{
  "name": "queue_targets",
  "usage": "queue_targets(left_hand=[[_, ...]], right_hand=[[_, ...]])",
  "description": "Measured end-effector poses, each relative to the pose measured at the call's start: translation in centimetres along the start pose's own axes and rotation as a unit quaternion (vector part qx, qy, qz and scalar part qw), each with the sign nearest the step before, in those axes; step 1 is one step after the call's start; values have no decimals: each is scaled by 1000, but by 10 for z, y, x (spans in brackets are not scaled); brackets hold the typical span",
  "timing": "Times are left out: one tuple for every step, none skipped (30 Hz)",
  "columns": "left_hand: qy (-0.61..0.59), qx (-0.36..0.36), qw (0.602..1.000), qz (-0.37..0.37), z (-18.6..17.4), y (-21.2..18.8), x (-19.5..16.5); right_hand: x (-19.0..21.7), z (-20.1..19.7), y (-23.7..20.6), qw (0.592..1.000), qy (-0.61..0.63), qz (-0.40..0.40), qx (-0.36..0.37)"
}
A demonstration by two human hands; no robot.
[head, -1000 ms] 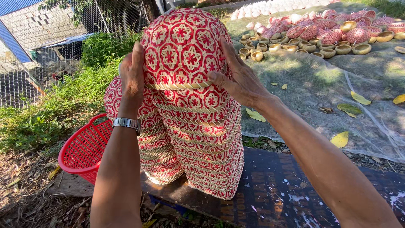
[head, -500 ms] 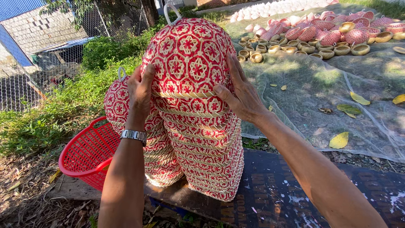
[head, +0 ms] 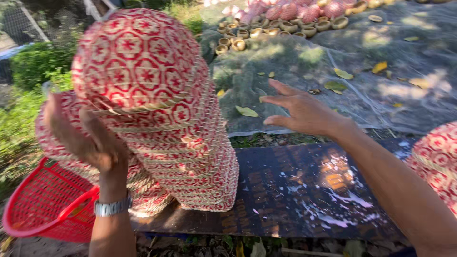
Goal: The person repeatedly picks up red and white patterned woven baskets from a pile, wipes the interior with their hand, and stacks them on a wooden plank. The person continues this process for multiple baskets throughout the clip.
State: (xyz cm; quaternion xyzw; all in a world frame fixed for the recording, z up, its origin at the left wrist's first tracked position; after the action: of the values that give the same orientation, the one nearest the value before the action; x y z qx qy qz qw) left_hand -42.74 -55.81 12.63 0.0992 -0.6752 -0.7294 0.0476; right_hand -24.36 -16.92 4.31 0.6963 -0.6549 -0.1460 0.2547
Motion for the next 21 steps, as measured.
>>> queue_targets(left_hand=[[50, 19, 997, 63, -4, -16, -14], [41, 45, 995, 73, -5, -31, -26], [32, 66, 993, 91, -2, -45, -37], [24, 88, 990, 109, 2, -59, -49], [17, 104, 985, 135, 11, -71, -60], [10, 116, 980, 162, 23, -82, -71], [-15, 139, 975, 171, 39, -94, -82], [-39, 163, 969, 181, 57, -106, -95], [-61, 185, 962, 193, 75, -117, -107], [-105, 228, 954, 163, 95, -128, -119], [-148, 269, 942, 136, 116, -141, -131], [-180, 305, 927, 124, 134, -154, -144], [-209, 341, 910, 113, 154, -168, -155], [-234, 356, 898, 107, 170, -181, -166], [-258, 371, 886, 101, 185, -194, -176], [-278, 393, 873, 84, 200, -207, -184], [-296, 414, 858, 68, 214, -220, -192], [-313, 432, 844, 52, 228, -232, -200], [-314, 456, 833, 15, 240, -243, -206], [-313, 480, 819, -23, 252, -254, -213], [-310, 503, 804, -62, 263, -264, -220]], right_hand=[[-30, -7, -33, 998, -39, 44, 2], [-60, -15, -67, 993, -79, 88, 5], [-90, -28, -102, 988, -103, 109, -38], [-117, -39, -140, 980, -129, 129, -80], [-143, -48, -180, 964, -126, 206, -111], [-168, -60, -220, 941, -123, 279, -144], [-187, -71, -259, 913, -172, 340, -147], [-203, -76, -293, 880, -217, 397, -148], [-217, -75, -319, 841, -260, 450, -150], [-226, -71, -341, 823, -285, 468, -151], [-228, -66, -362, 804, -309, 484, -153], [-229, -66, -382, 785, -333, 499, -156], [-229, -65, -397, 766, -331, 520, -181], [-227, -65, -404, 748, -328, 539, -207], [-225, -68, -409, 729, -324, 556, -233], [-226, -70, -414, 737, -303, 554, -239], [-227, -74, -417, 746, -282, 551, -246], [-227, -78, -416, 754, -262, 546, -255], [-226, -84, -414, 756, -256, 547, -251], [-226, -88, -410, 759, -249, 549, -245], [-225, -92, -405, 763, -241, 550, -239]])
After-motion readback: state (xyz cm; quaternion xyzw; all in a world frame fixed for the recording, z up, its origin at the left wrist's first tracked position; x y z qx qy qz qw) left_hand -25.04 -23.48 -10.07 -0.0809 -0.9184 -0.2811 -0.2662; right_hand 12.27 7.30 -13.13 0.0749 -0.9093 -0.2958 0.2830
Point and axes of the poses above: each hand's wrist, its own y-axis towards the middle knuckle, its own z-axis out of the palm, x = y × z, the point moved 2 cm from there along y, towards the middle knuckle, and after that the axes turned 7 degrees about -y, right-handed, at the moved point
